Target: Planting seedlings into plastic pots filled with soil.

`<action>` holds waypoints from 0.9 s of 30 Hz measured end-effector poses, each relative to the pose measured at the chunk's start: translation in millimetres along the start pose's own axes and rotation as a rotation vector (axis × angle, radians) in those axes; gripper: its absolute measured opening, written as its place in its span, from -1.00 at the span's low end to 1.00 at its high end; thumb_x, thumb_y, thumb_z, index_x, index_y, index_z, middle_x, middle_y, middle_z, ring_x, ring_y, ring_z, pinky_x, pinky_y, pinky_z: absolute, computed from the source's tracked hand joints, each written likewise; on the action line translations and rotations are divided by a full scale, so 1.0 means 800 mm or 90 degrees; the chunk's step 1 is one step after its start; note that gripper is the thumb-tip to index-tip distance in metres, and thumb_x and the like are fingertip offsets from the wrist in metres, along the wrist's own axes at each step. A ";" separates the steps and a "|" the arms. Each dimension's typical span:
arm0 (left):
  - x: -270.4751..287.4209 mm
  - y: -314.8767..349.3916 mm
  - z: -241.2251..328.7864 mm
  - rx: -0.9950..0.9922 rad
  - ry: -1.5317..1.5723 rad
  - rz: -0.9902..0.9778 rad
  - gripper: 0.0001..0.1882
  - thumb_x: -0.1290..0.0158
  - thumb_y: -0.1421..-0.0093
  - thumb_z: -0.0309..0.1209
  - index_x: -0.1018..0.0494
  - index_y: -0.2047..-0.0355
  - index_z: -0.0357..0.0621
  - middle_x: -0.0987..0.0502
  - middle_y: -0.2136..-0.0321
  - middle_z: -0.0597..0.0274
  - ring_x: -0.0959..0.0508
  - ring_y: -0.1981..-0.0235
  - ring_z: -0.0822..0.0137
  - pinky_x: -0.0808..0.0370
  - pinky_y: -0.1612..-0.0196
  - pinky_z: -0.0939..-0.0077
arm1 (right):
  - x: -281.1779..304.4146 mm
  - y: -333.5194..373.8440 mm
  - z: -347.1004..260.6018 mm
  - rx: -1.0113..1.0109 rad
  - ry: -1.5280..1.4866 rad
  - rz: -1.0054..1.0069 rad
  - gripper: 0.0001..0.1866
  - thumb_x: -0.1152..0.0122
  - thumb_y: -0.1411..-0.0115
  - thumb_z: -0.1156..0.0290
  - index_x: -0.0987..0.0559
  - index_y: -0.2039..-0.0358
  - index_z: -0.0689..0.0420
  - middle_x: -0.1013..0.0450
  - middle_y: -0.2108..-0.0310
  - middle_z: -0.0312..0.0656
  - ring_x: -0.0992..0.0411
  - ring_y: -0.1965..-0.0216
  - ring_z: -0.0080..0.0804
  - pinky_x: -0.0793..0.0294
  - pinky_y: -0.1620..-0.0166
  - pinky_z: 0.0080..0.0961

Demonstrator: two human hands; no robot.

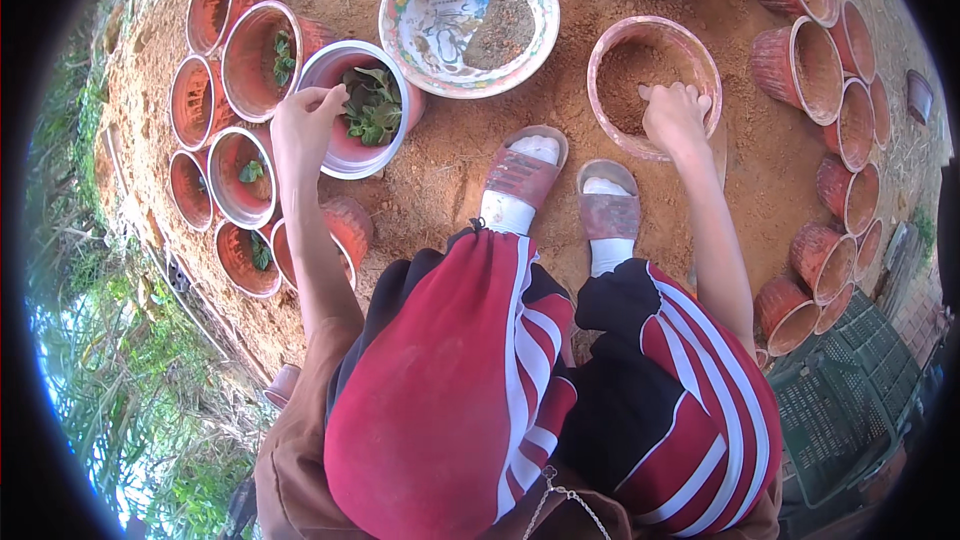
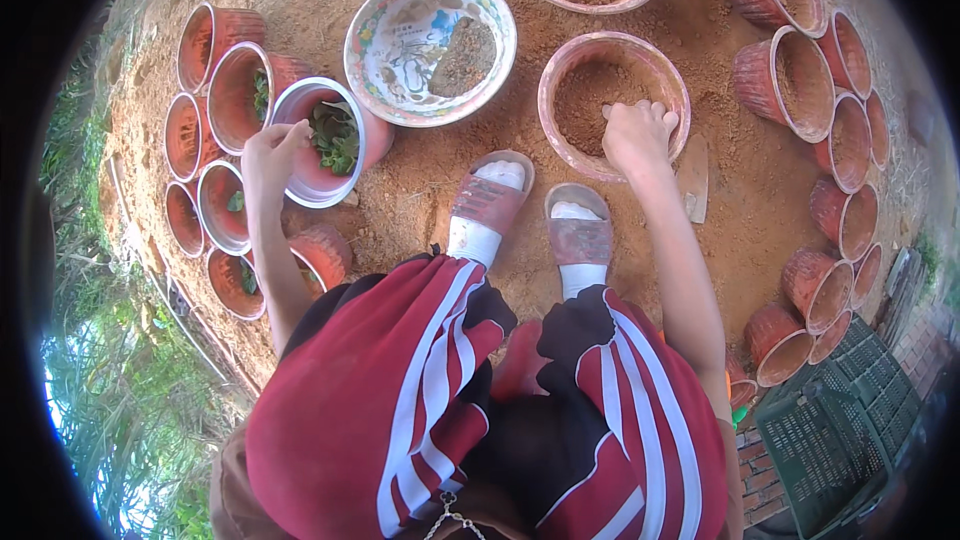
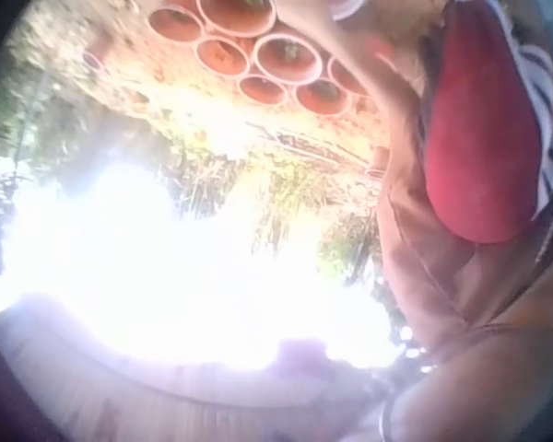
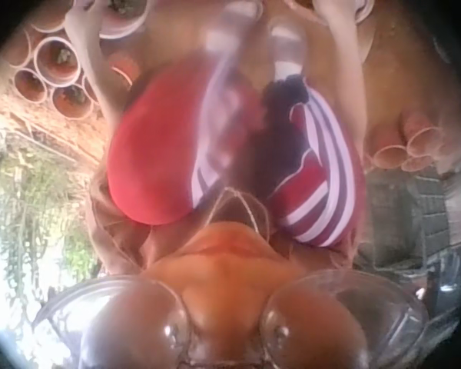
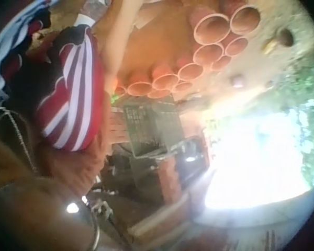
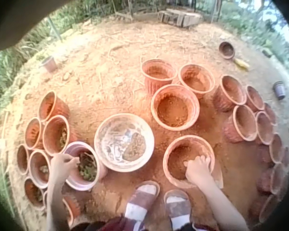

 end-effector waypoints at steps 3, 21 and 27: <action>-0.008 -0.008 -0.031 0.036 -0.092 -0.028 -0.72 -0.16 -0.07 -0.25 -0.63 0.34 -0.22 -0.64 0.48 0.12 -0.60 0.46 0.35 -0.47 0.28 0.50 | -0.002 0.001 0.001 0.007 -0.006 0.000 -0.68 0.07 -0.20 0.40 -0.65 0.15 -0.03 -0.47 0.15 0.11 -0.33 0.03 0.01 -0.14 -0.02 -0.10; -0.051 -0.034 -0.036 0.047 -0.089 0.037 -0.72 -0.16 -0.04 -0.26 -0.61 0.33 -0.22 -0.61 0.51 0.05 -0.62 0.46 0.20 -0.50 0.28 0.37 | 0.065 0.071 0.016 0.026 -0.154 0.250 -0.74 -0.09 -0.14 0.38 -0.62 0.16 0.03 -0.38 0.21 -0.06 -0.33 0.07 -0.15 -0.21 0.00 -0.16; 0.016 0.005 -0.004 0.063 0.290 -0.138 -0.72 -0.08 -0.21 -0.30 -0.52 0.24 -0.32 -0.57 0.39 0.16 -0.50 0.50 0.52 -0.42 0.39 0.67 | 0.069 0.094 0.019 0.069 -0.240 0.283 -0.77 -0.10 -0.17 0.37 -0.61 0.17 0.04 -0.42 0.22 -0.14 -0.36 0.09 -0.20 -0.22 0.00 -0.20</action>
Point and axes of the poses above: each hand's wrist, its own y-axis away from the middle knuckle, its own x-axis out of the back of the hand, z = x × y, the point moved 1 cm from there along -y, towards the middle knuckle
